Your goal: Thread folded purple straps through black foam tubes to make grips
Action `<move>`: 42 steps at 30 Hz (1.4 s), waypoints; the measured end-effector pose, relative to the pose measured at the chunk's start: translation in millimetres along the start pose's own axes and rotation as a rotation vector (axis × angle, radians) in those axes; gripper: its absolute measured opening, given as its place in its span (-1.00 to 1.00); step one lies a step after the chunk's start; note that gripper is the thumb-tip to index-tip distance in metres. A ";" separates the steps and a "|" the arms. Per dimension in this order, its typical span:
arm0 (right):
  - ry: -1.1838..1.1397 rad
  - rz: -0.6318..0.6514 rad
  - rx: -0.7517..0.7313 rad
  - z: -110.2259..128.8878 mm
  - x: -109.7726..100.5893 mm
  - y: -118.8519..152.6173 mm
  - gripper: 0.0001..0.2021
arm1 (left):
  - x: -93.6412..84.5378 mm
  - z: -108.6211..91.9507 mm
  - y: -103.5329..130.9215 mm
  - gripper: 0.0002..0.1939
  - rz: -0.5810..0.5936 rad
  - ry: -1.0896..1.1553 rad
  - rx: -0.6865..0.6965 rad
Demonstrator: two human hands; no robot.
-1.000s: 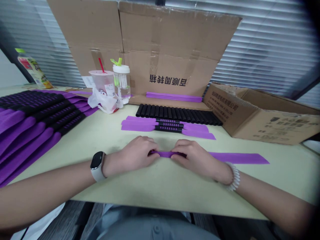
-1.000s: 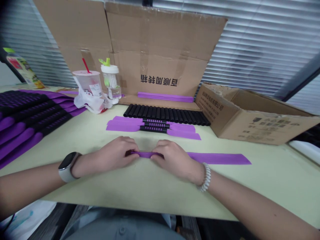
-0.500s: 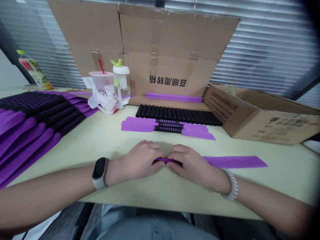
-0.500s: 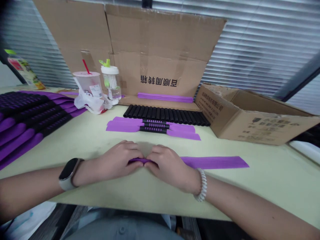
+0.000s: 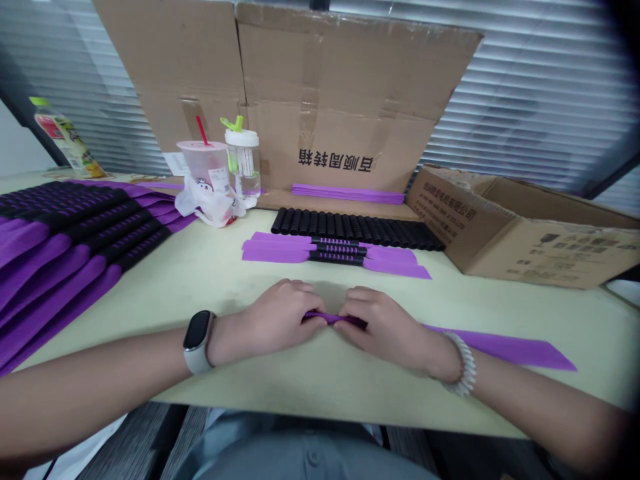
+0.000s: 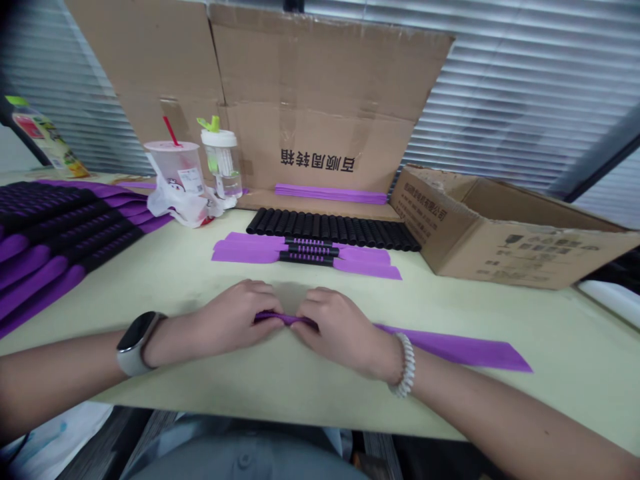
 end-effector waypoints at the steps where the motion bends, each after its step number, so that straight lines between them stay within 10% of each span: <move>1: 0.004 0.005 0.001 -0.2 -0.8 -0.4 -0.82 | -0.4 0.0 -0.2 -0.88 -0.002 0.001 -0.002; 42: -0.119 0.092 -0.023 16.8 -11.1 8.6 -0.81 | 0.6 -15.6 3.2 -0.84 -0.011 0.304 -0.027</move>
Point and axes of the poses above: each hand's wrist, its own y-axis away from the middle knuckle, its own x-axis out of the palm, z = x × y, the point moved 1 cm from there along -y, towards the middle knuckle, and after that the axes turned 14 degrees about z, right-handed, at the moved point
